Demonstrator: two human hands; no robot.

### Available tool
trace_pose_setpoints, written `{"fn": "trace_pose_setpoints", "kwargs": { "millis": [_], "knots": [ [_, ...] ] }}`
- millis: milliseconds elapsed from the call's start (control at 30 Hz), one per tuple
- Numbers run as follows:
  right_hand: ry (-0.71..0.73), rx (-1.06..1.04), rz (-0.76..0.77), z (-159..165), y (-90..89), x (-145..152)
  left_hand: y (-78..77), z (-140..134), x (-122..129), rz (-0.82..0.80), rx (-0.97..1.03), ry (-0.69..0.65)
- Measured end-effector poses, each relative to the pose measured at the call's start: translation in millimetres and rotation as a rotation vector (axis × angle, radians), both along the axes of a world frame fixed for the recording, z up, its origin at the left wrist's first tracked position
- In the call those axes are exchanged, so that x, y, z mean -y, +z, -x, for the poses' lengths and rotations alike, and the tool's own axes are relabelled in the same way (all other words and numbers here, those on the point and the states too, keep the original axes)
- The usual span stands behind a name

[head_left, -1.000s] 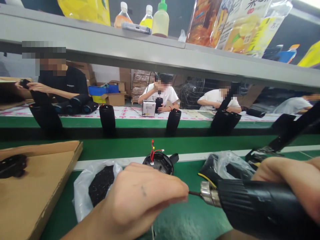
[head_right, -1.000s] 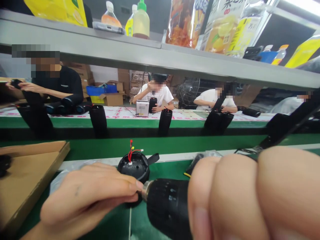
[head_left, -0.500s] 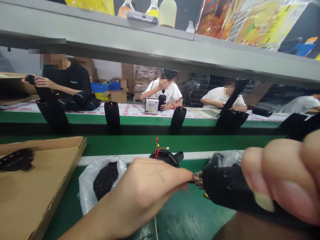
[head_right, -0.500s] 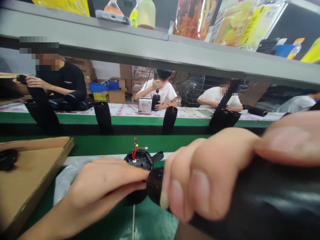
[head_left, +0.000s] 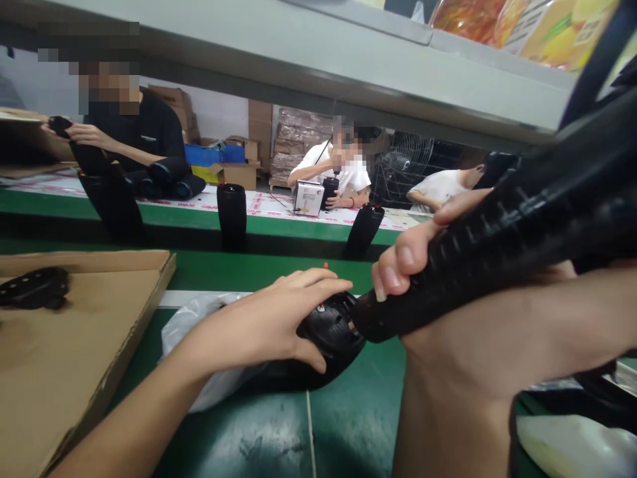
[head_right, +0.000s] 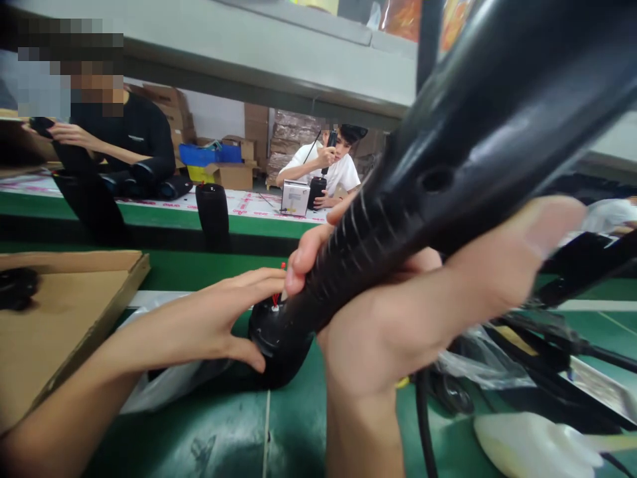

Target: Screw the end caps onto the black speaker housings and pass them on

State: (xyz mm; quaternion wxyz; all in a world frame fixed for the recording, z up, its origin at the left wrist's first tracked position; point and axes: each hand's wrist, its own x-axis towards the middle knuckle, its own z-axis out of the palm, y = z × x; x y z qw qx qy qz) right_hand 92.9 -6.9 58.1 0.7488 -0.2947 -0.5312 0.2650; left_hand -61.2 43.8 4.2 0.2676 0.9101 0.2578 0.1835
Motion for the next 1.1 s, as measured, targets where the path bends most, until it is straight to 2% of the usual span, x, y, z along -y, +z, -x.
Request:
{"fn": "trace_pose_setpoints", "kwargs": {
  "millis": [67, 133, 333, 567, 1100],
  "knots": [
    [0.123, -0.047, -0.049, 5.5, -2.0, -2.5, 0.2, -1.3, -1.8, -0.016, 0.026, -0.043],
    [0.187, -0.028, -0.057, 8.1, -4.7, -4.9, 1.4, -1.9, -2.4, -0.041, 0.039, -0.065],
    [0.174, 0.049, -0.010, 5.3, -11.4, -11.3, 2.2, -1.4, -2.7, -0.104, 0.044, -0.079],
    [0.283, 0.025, -0.059, 1.2, -11.1, -12.1, 1.9, -2.0, -4.6, -0.131, 0.050, -0.083],
    [0.281, 0.121, -0.013, 2.6, -16.1, -14.1, 1.9, -1.4, -2.5, -0.115, 0.070, -0.093]
  ]
}}
